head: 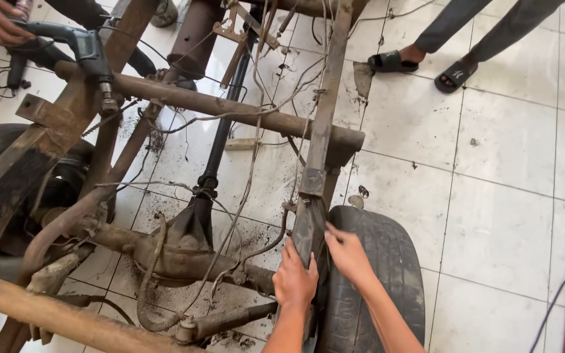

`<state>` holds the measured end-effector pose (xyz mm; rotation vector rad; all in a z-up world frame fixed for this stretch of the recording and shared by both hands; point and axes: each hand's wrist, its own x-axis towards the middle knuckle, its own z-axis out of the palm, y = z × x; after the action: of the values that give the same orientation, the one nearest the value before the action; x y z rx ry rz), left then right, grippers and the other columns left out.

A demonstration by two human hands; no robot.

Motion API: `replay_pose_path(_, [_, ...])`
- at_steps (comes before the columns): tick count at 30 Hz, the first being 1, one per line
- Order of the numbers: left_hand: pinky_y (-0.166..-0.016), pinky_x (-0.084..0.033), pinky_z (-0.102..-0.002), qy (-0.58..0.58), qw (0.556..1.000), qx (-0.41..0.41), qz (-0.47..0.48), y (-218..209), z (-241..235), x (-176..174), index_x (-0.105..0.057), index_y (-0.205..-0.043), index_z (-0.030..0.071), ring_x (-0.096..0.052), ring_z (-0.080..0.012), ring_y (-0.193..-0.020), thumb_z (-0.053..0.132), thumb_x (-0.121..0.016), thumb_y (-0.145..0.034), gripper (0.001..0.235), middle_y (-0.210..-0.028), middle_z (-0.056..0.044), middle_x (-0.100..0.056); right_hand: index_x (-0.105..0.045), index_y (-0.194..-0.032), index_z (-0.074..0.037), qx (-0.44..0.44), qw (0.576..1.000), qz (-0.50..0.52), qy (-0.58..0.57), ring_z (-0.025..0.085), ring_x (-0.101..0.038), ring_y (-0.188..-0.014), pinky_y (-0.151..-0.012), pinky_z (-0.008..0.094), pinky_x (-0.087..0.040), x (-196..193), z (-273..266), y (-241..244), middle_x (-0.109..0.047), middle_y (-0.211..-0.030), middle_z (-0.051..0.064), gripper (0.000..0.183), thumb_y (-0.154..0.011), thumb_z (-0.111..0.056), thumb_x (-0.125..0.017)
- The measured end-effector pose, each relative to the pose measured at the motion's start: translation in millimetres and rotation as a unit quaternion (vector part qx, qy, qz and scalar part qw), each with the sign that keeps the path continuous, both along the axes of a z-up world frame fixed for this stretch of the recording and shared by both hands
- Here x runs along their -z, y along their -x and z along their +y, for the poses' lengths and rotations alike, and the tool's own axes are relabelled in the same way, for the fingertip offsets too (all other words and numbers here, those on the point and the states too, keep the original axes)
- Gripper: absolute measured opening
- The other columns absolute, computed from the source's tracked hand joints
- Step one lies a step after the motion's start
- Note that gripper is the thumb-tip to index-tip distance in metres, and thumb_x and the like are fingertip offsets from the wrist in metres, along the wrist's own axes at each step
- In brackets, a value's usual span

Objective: The person scrubs the rusty metal frame of a vehicle chassis using a wire brush. They work on various sections of the frame, including the crossbars and the area near the rear axle and tires, removing rust and debris.

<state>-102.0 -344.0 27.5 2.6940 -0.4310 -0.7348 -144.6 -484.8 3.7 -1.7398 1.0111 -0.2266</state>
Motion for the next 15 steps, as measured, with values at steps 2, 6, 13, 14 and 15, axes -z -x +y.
replay_pose_path(2, [-0.081,-0.061,-0.047,-0.026,1.000,-0.007,0.000,-3.3,-0.6,1.0,-0.027,-0.153,0.006,-0.071,-0.0350,-0.100,0.048,-0.060,-0.095,0.079,-0.136,-0.015,-0.054,-0.067,-0.138,-0.014,-0.054,0.987,0.134,-0.073,0.019,-0.063,-0.106,-0.089,0.034,-0.048,-17.7,-1.5,4.4,-0.071,-0.122,0.020,0.046,-0.096,-0.029,-0.058])
replay_pose_path(6, [-0.083,-0.060,-0.047,-0.049,0.999,0.007,0.023,-1.5,2.3,0.3,-0.030,-0.152,0.009,-0.071,-0.0360,-0.100,0.048,-0.058,-0.096,0.074,-0.140,-0.014,-0.052,-0.064,-0.133,-0.002,-0.007,0.996,0.064,-0.064,0.018,-0.073,-0.096,-0.083,0.035,-0.055,11.4,-13.5,-40.0,-0.078,-0.111,0.024,0.047,-0.095,-0.029,-0.062])
replay_pose_path(13, [-0.082,-0.061,-0.045,-0.061,0.998,0.013,0.006,-4.8,-2.7,-0.1,-0.029,-0.153,0.008,-0.072,-0.0354,-0.098,0.050,-0.057,-0.096,0.076,-0.140,-0.015,-0.053,-0.067,-0.135,-0.008,-0.019,0.991,0.100,-0.092,0.019,-0.061,-0.075,-0.074,0.036,-0.048,-25.0,-16.4,-8.0,-0.070,-0.086,0.031,0.046,-0.098,-0.033,-0.060])
replay_pose_path(14, [-0.081,-0.061,-0.046,-0.071,0.997,0.007,0.012,1.2,0.6,-0.8,-0.028,-0.153,0.009,-0.072,-0.0357,-0.098,0.051,-0.059,-0.095,0.078,-0.139,-0.015,-0.053,-0.068,-0.138,-0.011,-0.029,0.979,0.138,-0.146,0.023,-0.054,-0.069,-0.069,0.040,-0.044,-34.6,-23.5,-4.6,-0.064,-0.080,0.035,0.046,-0.098,-0.033,-0.060])
replay_pose_path(15, [-0.081,-0.061,-0.046,-0.080,0.997,0.008,0.017,1.6,3.3,-2.7,-0.028,-0.153,0.009,-0.072,-0.0357,-0.098,0.051,-0.059,-0.095,0.078,-0.139,-0.015,-0.053,-0.068,-0.138,-0.011,-0.029,0.977,0.142,-0.154,0.023,-0.054,-0.069,-0.069,0.040,-0.044,-38.8,-22.2,-7.3,-0.064,-0.080,0.035,0.046,-0.098,-0.033,-0.060])
